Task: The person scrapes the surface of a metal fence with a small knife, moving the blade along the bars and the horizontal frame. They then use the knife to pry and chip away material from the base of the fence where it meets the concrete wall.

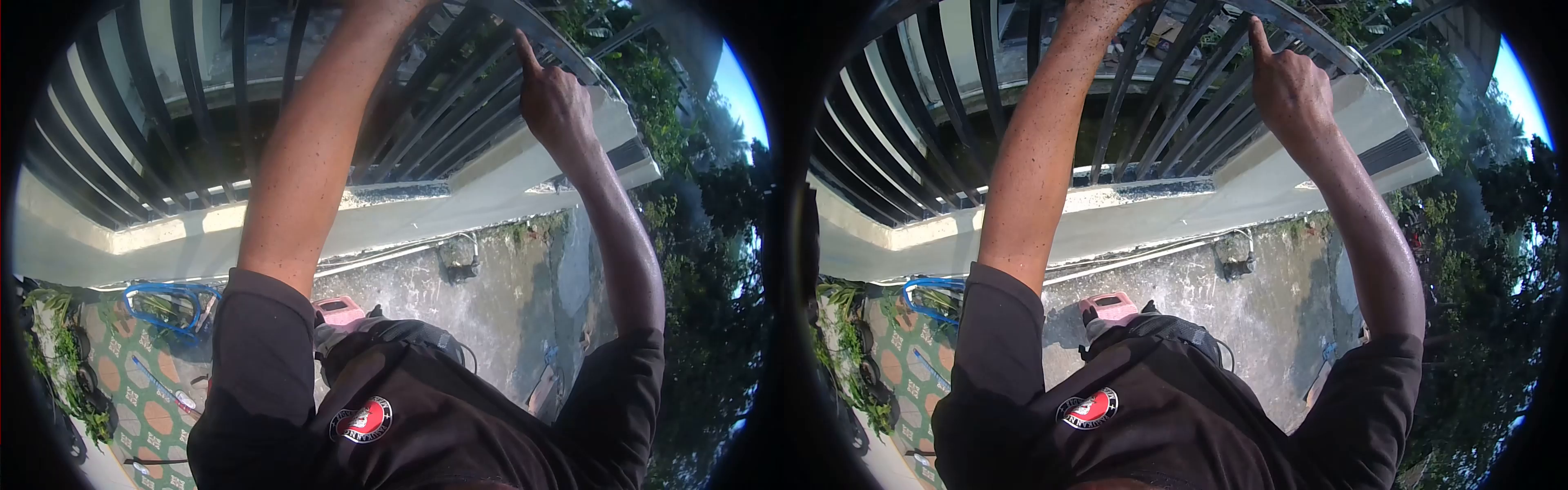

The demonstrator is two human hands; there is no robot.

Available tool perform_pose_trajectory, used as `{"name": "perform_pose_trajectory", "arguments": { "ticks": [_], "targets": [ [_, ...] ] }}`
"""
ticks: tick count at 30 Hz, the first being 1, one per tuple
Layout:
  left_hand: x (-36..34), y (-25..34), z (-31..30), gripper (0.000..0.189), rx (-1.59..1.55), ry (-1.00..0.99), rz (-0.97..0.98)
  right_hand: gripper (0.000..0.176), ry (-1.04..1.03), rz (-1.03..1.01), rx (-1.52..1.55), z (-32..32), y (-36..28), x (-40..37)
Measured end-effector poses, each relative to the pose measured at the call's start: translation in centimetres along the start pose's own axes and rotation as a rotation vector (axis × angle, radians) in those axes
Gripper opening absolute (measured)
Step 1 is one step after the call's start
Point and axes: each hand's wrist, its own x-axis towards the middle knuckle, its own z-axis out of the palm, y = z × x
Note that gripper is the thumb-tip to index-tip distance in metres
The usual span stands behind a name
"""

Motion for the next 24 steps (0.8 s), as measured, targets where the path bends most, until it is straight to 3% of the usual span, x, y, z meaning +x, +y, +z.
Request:
{"name": "perform_pose_trajectory", "arguments": {
  "ticks": [2, 4, 5, 8, 10, 11, 13, 14, 16, 20, 22, 24],
  "targets": [
    [-0.1, -0.5, 0.4, 0.045, -0.141, -0.001, -0.058, 0.071, -0.043, -0.004, 0.02, 1.0, -0.9, -0.3],
    [-0.4, -1.5, 1.5, 0.038, -0.355, 0.193, 0.095, 0.071, -0.127, -0.015, 0.041, 1.8, -2.4, -1.1],
    [-0.4, -1.5, 1.2, 0.038, -0.363, 0.193, 0.099, 0.071, -0.129, -0.007, 0.041, 2.2, -3.0, -1.3],
    [-0.1, -1.1, 0.4, 0.035, -0.257, 0.243, 0.153, 0.068, -0.14, -0.072, 0.007, 2.1, -3.4, -1.1],
    [-0.1, -1.2, 1.2, 0.037, -0.246, 0.055, 0.042, 0.067, -0.053, -0.037, 0.002, 0.5, -2.1, 0.0],
    [-0.3, -1.1, 1.4, 0.037, -0.251, 0.057, 0.049, 0.067, 0.029, -0.007, -0.004, -0.3, -1.4, 0.3],
    [-0.4, -1.1, 1.9, 0.039, 0.051, 0.246, 0.195, 0.067, 0.025, -0.001, -0.017, -0.5, -1.3, -0.1],
    [-0.2, -0.8, 1.6, 0.039, 0.031, 0.249, 0.213, 0.067, 0.009, -0.035, -0.006, 0.8, -2.0, -0.7],
    [-0.1, -0.8, 0.4, 0.04, -0.064, 0.087, 0.129, 0.067, -0.044, -0.078, 0.003, 3.4, -3.9, -2.0],
    [-0.6, -1.1, 0.4, 0.042, -0.045, 0.129, 0.203, 0.069, -0.123, -0.052, 0.048, 3.6, -4.8, -2.5],
    [-0.4, -0.9, 0.6, 0.042, -0.064, -0.008, 0.13, 0.068, -0.044, -0.074, 0.009, 2.1, -3.7, -1.7],
    [-0.3, -0.7, 0.8, 0.042, -0.002, -0.02, 0.128, 0.069, 0.059, -0.057, 0.05, 0.7, -2.1, -0.5]
  ]
}}
